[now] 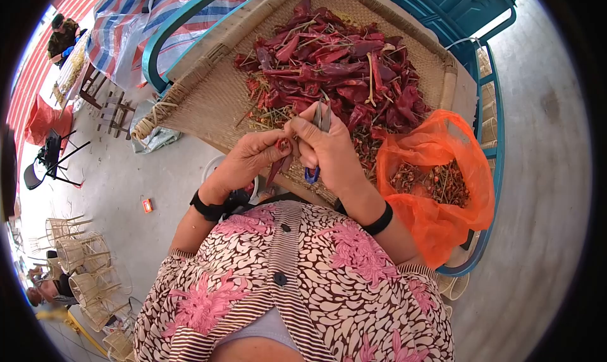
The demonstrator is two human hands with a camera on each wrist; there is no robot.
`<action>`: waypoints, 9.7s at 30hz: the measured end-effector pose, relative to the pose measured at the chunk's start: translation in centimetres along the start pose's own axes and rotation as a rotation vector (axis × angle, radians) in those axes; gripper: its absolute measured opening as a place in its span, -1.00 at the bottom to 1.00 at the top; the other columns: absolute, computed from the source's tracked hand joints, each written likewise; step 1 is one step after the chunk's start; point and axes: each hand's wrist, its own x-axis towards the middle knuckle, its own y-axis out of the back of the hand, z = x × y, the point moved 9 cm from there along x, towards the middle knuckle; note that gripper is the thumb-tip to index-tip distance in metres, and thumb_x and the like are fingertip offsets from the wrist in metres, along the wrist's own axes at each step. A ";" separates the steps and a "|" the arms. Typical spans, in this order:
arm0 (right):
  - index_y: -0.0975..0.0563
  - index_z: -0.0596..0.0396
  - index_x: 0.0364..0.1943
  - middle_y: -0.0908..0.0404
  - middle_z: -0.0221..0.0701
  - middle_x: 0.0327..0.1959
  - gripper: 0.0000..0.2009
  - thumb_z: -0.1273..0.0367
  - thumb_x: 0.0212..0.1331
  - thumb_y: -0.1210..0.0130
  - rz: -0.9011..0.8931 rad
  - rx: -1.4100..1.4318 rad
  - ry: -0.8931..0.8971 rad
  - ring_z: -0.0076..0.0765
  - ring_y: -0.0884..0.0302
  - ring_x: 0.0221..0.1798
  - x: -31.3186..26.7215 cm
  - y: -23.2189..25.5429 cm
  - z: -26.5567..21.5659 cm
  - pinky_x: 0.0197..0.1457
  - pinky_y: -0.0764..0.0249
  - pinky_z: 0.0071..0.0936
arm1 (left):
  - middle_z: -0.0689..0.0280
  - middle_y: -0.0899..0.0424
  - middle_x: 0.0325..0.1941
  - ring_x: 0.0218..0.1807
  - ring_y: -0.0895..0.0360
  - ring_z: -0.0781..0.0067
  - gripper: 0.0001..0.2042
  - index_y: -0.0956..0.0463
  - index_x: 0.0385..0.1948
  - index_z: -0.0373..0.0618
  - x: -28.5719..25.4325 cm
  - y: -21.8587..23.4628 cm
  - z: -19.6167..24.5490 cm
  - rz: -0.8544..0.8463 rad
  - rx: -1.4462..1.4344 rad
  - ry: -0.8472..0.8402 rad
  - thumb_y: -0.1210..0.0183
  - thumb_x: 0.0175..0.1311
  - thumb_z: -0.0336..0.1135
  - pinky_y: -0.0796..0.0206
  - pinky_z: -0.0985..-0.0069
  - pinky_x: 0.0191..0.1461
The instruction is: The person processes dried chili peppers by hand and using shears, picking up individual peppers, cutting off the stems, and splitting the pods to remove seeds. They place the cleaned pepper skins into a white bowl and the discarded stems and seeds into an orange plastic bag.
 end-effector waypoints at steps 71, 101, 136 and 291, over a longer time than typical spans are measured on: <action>-0.51 0.13 -0.20 -0.47 -0.49 -0.51 -0.76 0.22 0.36 -0.02 -0.013 -0.636 0.128 -0.58 -0.40 -0.59 -2.9 0.5 0.7 -0.57 -0.30 -0.56 | 0.53 -0.33 -0.48 -0.60 -0.06 0.82 -0.87 -0.37 -0.14 -0.10 -1.6 -0.1 -3.3 0.283 -0.433 -0.063 0.03 0.48 -0.27 0.14 0.77 -0.58; -0.52 0.14 -0.13 -0.59 -0.22 -0.31 -0.70 0.21 0.20 -0.16 0.101 -1.267 0.350 -0.09 -0.61 -0.30 -4.2 1.5 -2.0 -0.32 -0.47 -0.25 | 0.59 -0.18 -0.62 -0.66 0.00 0.80 -0.88 -0.39 -0.17 -0.07 0.0 -0.8 -5.9 0.120 -0.555 0.218 0.00 0.46 -0.27 0.21 0.76 -0.62; -0.46 -0.05 -0.05 -0.65 -0.27 -0.31 -0.72 0.25 0.19 -0.14 0.465 -1.631 0.128 -0.01 -0.62 -0.19 1.5 7.6 -4.3 -0.16 -0.49 -0.12 | 0.62 -0.26 -0.50 -0.44 -0.14 0.78 -0.77 -0.53 -0.07 -0.13 0.7 0.5 -4.1 0.277 0.028 0.096 -0.11 0.38 -0.22 -0.01 0.71 -0.34; -0.51 0.04 -0.28 -0.35 -0.62 -0.65 -0.91 0.34 0.31 -0.10 0.038 0.065 -0.099 -0.74 -0.17 -0.74 -0.8 2.5 1.5 -0.66 -0.10 -0.70 | 0.56 -0.51 -0.30 -0.24 -0.37 0.76 -0.83 -0.49 -0.14 -0.15 0.9 0.2 -2.8 0.003 -0.205 0.116 -0.19 0.27 -0.50 -0.26 0.69 -0.13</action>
